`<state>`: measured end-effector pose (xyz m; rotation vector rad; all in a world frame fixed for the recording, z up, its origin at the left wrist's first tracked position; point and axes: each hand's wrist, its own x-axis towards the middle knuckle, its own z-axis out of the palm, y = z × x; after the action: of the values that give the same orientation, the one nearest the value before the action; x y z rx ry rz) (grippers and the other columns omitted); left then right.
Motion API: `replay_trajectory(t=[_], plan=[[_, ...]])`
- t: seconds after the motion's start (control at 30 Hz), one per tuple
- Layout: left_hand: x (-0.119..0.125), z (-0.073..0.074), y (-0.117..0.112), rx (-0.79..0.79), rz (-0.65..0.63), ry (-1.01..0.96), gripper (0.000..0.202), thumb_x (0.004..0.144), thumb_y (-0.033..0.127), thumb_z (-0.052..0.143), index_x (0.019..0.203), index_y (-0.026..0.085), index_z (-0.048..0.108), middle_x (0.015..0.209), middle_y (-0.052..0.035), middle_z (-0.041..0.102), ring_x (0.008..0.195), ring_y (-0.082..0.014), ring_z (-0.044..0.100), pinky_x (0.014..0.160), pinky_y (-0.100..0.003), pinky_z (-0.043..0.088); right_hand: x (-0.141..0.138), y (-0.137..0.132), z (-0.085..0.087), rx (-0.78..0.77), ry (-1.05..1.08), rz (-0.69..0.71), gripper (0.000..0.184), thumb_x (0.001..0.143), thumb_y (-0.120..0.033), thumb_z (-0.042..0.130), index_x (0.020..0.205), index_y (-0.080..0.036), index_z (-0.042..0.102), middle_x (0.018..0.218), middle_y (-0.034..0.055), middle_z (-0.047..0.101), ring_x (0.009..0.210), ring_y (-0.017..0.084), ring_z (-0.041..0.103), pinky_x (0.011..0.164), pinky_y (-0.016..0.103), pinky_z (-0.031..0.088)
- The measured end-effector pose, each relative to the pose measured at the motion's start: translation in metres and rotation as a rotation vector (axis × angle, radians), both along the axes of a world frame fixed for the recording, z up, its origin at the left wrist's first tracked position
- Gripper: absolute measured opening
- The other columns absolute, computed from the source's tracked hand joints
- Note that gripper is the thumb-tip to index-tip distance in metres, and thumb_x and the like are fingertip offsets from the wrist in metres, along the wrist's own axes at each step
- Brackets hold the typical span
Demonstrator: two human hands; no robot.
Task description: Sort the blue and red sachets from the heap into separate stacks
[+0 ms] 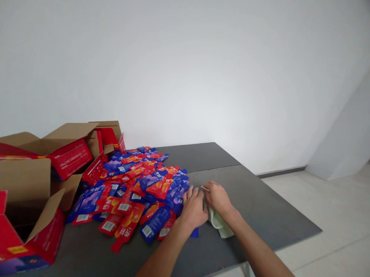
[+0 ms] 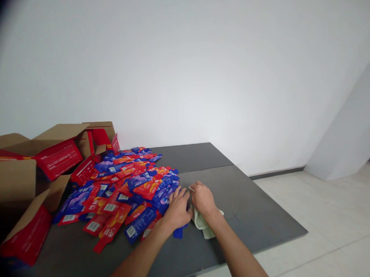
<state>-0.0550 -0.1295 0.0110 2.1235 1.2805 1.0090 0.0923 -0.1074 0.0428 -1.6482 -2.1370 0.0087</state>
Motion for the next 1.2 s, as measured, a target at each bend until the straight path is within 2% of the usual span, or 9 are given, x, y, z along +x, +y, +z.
replay_trajectory(t=[0.17, 0.27, 0.37, 0.5, 0.63, 0.8, 1.0, 1.1, 1.2], plan=[[0.039, 0.005, -0.015, -0.096, -0.123, 0.285, 0.079, 0.073, 0.042, 0.058, 0.147, 0.022, 0.04, 0.149, -0.0098, 0.045, 0.147, -0.0344, 0.019, 0.119, -0.055, 0.013, 0.034, -0.006, 0.01, -0.137, -0.071, -0.134, 0.031, 0.098, -0.034, 0.046, 0.091, -0.02, 0.072, 0.098, 0.0101, 0.068, 0.093, 0.019, 0.067, 0.082, 0.025, 0.044], [0.067, 0.003, -0.017, -0.094, -0.104, 0.415, 0.079, 0.08, 0.049, 0.047, 0.151, 0.019, 0.033, 0.156, -0.0097, 0.036, 0.149, -0.0335, 0.012, 0.12, -0.056, 0.01, 0.067, -0.015, 0.01, -0.165, -0.077, -0.15, 0.035, 0.097, -0.04, 0.045, 0.117, -0.021, 0.067, 0.116, 0.0127, 0.066, 0.106, 0.022, 0.063, 0.089, 0.029, 0.044], [0.095, -0.005, -0.013, -0.089, -0.057, 0.507, 0.07, 0.089, 0.05, 0.033, 0.151, 0.016, 0.034, 0.159, -0.0114, 0.031, 0.15, -0.0333, 0.009, 0.119, -0.059, 0.007, 0.101, -0.028, 0.004, -0.202, -0.109, -0.147, 0.053, 0.093, -0.038, 0.049, 0.143, -0.022, 0.047, 0.145, 0.0152, 0.048, 0.124, 0.028, 0.053, 0.098, 0.039, 0.042], [0.129, -0.015, -0.007, -0.057, -0.038, 0.55, 0.067, 0.094, 0.049, 0.024, 0.153, 0.018, 0.03, 0.161, -0.01, 0.027, 0.151, -0.0339, 0.007, 0.118, -0.063, 0.008, 0.136, -0.044, -0.013, -0.293, -0.169, -0.11, 0.059, 0.093, -0.029, 0.041, 0.151, -0.026, 0.034, 0.16, 0.011, 0.026, 0.142, 0.031, 0.032, 0.107, 0.051, 0.033], [0.156, -0.019, -0.004, -0.029, -0.06, 0.544, 0.066, 0.096, 0.049, 0.021, 0.154, 0.02, 0.029, 0.16, -0.0102, 0.028, 0.15, -0.0346, 0.007, 0.117, -0.065, 0.004, 0.157, -0.051, -0.03, -0.341, -0.213, -0.199, 0.057, 0.095, -0.028, 0.033, 0.152, -0.029, 0.033, 0.162, 0.0067, 0.021, 0.146, 0.034, 0.023, 0.109, 0.06, 0.026], [0.183, -0.022, -0.004, 0.004, -0.068, 0.498, 0.065, 0.096, 0.052, 0.023, 0.153, 0.023, 0.031, 0.159, -0.0124, 0.03, 0.15, -0.0363, 0.009, 0.116, -0.067, 0.003, 0.171, -0.055, -0.035, -0.309, -0.258, -0.363, 0.064, 0.089, -0.028, 0.039, 0.152, -0.03, 0.032, 0.162, 0.0043, 0.022, 0.146, 0.041, 0.017, 0.106, 0.073, 0.015], [0.175, -0.02, -0.006, 0.036, -0.066, 0.527, 0.066, 0.094, 0.055, 0.029, 0.151, 0.022, 0.037, 0.16, -0.0123, 0.028, 0.151, -0.0352, 0.006, 0.117, -0.065, 0.001, 0.17, -0.052, -0.036, -0.27, -0.311, -0.512, 0.068, 0.08, -0.023, 0.048, 0.147, -0.023, 0.042, 0.159, 0.0097, 0.027, 0.145, 0.043, 0.015, 0.104, 0.073, 0.017], [0.146, -0.012, -0.004, 0.068, -0.02, 0.571, 0.066, 0.092, 0.052, 0.035, 0.148, 0.019, 0.041, 0.16, -0.0131, 0.028, 0.151, -0.0356, 0.005, 0.117, -0.065, 0.0, 0.155, -0.046, -0.035, -0.159, -0.326, -0.51, 0.064, 0.075, -0.012, 0.05, 0.139, -0.019, 0.052, 0.158, 0.0126, 0.03, 0.145, 0.042, 0.015, 0.107, 0.066, 0.022], [0.107, -0.003, 0.0, 0.093, 0.039, 0.601, 0.064, 0.09, 0.05, 0.039, 0.145, 0.017, 0.046, 0.158, -0.0148, 0.032, 0.151, -0.0357, 0.005, 0.118, -0.064, 0.0, 0.126, -0.036, -0.034, -0.066, -0.291, -0.388, 0.062, 0.075, -0.008, 0.049, 0.135, -0.021, 0.056, 0.154, 0.0108, 0.036, 0.146, 0.038, 0.016, 0.11, 0.059, 0.023]])
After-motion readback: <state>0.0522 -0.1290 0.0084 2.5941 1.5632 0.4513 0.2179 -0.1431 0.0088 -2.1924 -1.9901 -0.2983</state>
